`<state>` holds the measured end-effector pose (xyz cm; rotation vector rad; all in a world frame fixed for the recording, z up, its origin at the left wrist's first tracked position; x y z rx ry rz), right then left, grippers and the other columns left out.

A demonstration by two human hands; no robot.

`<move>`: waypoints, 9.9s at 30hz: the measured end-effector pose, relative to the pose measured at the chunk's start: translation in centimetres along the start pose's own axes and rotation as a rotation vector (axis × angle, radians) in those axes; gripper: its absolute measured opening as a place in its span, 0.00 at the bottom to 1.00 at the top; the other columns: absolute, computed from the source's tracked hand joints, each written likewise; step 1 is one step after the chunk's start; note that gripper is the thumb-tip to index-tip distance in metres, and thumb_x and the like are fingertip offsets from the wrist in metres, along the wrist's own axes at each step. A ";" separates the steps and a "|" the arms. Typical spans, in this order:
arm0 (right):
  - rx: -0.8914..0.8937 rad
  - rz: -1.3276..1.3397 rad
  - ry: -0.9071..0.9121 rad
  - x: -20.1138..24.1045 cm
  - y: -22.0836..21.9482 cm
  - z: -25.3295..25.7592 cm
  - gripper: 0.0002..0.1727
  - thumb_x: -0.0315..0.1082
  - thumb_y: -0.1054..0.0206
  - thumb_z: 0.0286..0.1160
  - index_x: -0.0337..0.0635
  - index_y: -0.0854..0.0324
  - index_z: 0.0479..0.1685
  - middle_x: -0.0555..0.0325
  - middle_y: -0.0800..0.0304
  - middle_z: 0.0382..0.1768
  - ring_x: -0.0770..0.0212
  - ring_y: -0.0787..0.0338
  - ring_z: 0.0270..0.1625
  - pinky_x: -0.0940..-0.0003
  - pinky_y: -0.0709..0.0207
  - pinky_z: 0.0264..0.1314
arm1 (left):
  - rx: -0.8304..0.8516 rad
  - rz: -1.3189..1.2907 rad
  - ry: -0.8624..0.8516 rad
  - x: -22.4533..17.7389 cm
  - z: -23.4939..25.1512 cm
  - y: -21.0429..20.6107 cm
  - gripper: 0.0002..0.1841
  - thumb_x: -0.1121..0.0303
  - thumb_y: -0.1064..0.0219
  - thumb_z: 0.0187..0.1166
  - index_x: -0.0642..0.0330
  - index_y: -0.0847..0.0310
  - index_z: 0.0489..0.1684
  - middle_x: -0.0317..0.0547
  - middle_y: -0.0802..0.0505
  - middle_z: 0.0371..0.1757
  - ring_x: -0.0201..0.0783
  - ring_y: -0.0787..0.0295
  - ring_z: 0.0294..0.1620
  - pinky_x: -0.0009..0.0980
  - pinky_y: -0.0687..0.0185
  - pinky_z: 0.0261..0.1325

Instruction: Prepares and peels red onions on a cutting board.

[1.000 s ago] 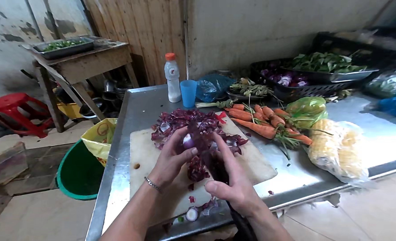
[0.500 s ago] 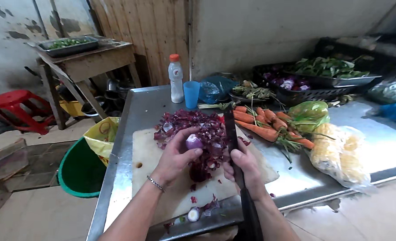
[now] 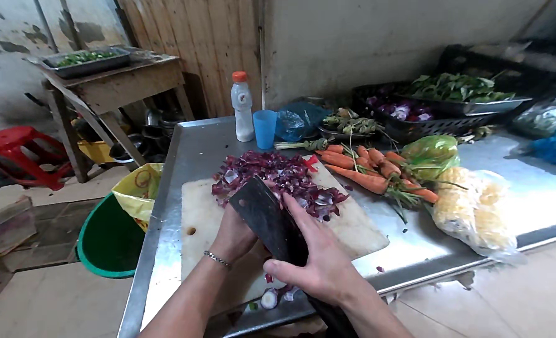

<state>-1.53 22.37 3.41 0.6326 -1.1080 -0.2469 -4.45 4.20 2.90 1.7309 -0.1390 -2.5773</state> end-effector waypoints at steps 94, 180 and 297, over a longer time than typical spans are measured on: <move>-0.107 0.262 -0.051 -0.6 -0.6 -0.2 0.56 0.75 0.30 0.55 0.56 0.34 0.89 0.61 0.13 0.65 0.69 0.12 0.61 0.60 0.14 0.59 | -0.010 -0.163 0.102 -0.9 0.0 -0.4 0.23 0.79 0.26 0.58 0.53 0.17 0.56 0.34 0.05 0.44 0.27 0.07 0.43 0.27 0.09 0.46; -0.023 0.701 -0.091 -0.5 -0.2 -0.5 0.64 0.72 0.23 0.50 0.50 0.45 0.91 0.70 0.14 0.39 0.77 0.18 0.30 0.77 0.20 0.31 | 0.046 -0.407 0.326 -0.3 0.3 -0.7 0.23 0.46 0.59 0.91 0.46 0.26 0.67 0.37 0.08 0.44 0.30 0.10 0.36 0.27 0.12 0.36; -0.170 0.387 -0.257 -1.0 -0.3 2.4 0.48 0.72 0.27 0.54 0.46 0.30 0.70 0.59 0.12 0.38 0.66 0.13 0.31 0.64 0.18 0.31 | 0.120 -0.149 0.161 0.5 -0.5 -1.3 0.28 0.37 0.53 0.83 0.44 0.28 0.69 0.32 0.11 0.46 0.25 0.15 0.37 0.24 0.17 0.35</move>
Point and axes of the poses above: each hand's wrist, its own z-axis towards the middle knuckle, its own y-axis out of the back of the hand, x = y × z, the point moved 1 cm from there along z, towards the middle knuckle
